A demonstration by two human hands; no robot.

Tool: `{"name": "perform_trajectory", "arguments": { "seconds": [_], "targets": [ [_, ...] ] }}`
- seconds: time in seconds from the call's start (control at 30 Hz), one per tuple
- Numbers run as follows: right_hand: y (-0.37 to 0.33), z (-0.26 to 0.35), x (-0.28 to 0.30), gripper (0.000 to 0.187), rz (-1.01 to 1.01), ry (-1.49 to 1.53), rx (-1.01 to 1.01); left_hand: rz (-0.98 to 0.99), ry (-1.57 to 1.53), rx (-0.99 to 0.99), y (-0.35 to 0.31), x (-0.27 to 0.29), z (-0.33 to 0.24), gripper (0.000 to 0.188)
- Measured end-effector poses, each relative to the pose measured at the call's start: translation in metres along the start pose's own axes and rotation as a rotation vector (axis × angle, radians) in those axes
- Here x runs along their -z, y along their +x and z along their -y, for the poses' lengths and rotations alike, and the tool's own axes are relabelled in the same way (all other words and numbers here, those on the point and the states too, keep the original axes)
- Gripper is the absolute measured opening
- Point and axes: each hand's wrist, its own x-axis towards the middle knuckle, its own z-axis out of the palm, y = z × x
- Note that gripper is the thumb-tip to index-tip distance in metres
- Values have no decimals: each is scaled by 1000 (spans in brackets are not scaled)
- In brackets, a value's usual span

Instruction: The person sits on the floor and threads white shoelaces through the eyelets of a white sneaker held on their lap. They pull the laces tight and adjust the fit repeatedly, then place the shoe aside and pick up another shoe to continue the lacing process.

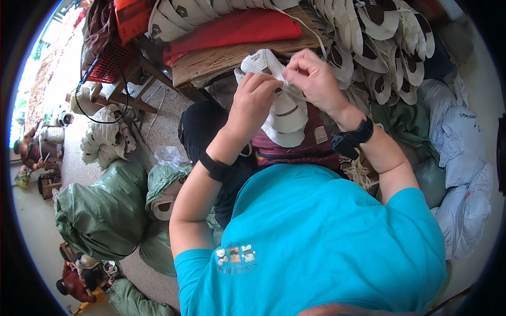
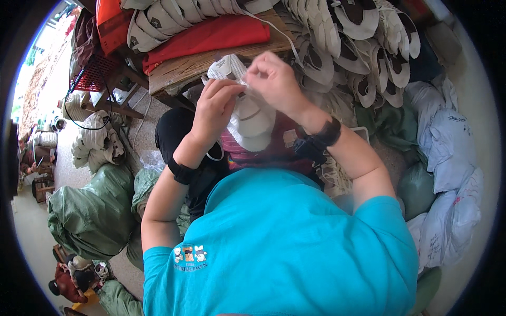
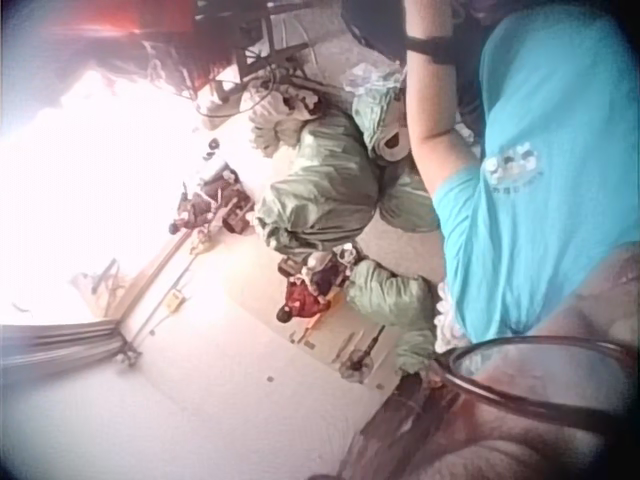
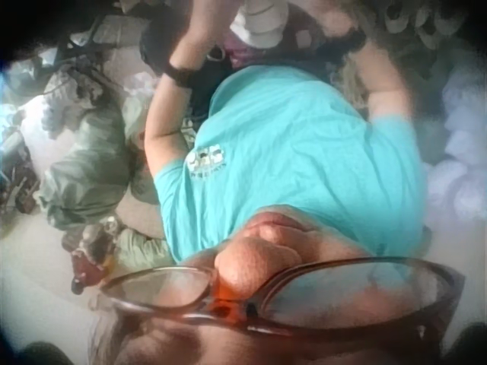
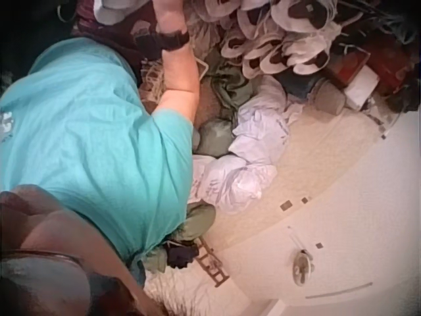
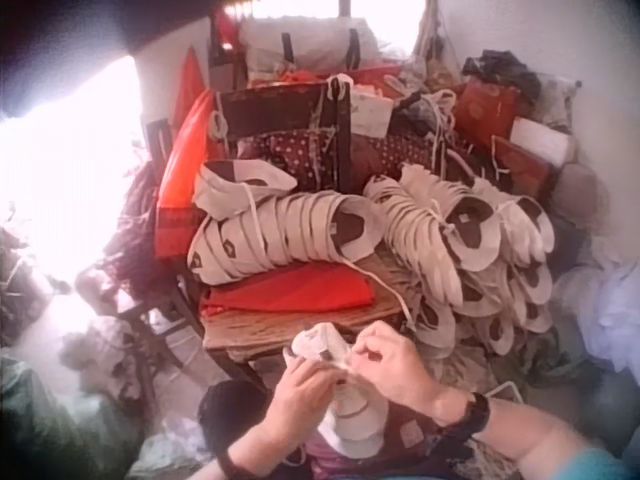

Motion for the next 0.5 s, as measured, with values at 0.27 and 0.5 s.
{"name": "perform_trajectory", "arguments": {
  "seconds": [0.27,0.5],
  "targets": [
    [18,32,3,12,364,316,-326,-306,-548,608,-13,-10,-5,16],
    [5,21,-13,22,331,274,-284,-346,-678,689,-12,-17,-8,32]
  ]
}}
